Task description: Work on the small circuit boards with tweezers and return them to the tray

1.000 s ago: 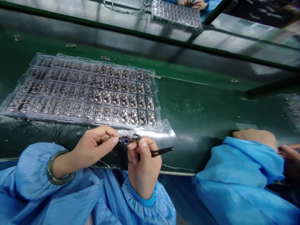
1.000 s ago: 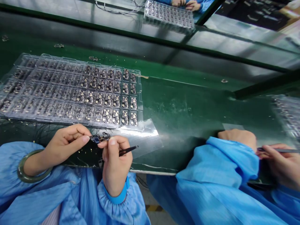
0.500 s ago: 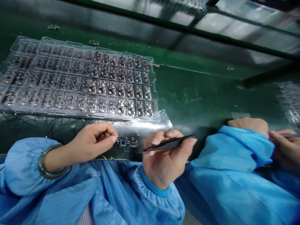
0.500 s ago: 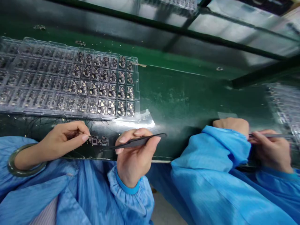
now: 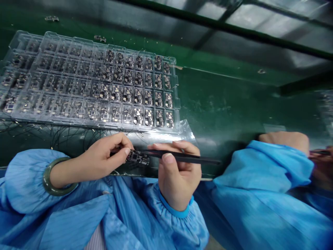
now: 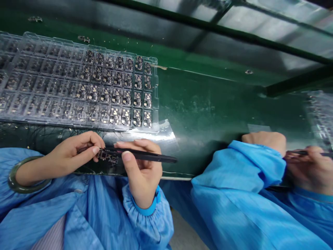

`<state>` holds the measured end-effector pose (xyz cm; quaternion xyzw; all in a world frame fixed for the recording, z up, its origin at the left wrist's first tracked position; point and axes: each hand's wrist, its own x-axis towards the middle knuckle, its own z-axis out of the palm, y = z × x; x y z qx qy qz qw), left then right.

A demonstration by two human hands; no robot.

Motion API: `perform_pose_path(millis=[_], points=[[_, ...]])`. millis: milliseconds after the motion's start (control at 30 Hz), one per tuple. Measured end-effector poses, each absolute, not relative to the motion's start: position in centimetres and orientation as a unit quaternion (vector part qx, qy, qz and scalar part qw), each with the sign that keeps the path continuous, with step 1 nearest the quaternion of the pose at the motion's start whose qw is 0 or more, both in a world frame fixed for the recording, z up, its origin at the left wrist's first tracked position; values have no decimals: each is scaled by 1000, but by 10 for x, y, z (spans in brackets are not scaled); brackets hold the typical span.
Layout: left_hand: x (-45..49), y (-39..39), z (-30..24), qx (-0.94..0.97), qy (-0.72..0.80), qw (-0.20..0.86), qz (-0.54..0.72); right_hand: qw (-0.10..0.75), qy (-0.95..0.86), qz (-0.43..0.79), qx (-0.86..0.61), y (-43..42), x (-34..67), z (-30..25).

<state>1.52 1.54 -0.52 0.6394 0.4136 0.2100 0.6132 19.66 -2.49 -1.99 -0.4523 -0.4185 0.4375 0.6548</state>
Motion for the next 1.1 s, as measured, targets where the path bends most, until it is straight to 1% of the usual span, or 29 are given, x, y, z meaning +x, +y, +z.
perform_pose_path(millis=[367,600,767,1000,1100], points=[[15,16,-5,657,401,606,199,628,-426,479,-441,-25,194,-21],[17,15,-6,606,413,654,186,631,-404,485,-450,-25,194,-20],[17,14,-6,583,427,671,165,629,-392,498,-450,-25,194,-19],[19,15,-6,562,441,683,150,636,-383,476,-470,-23,194,-20],[19,15,-5,559,441,687,150,638,-383,485,-459,-23,195,-20]])
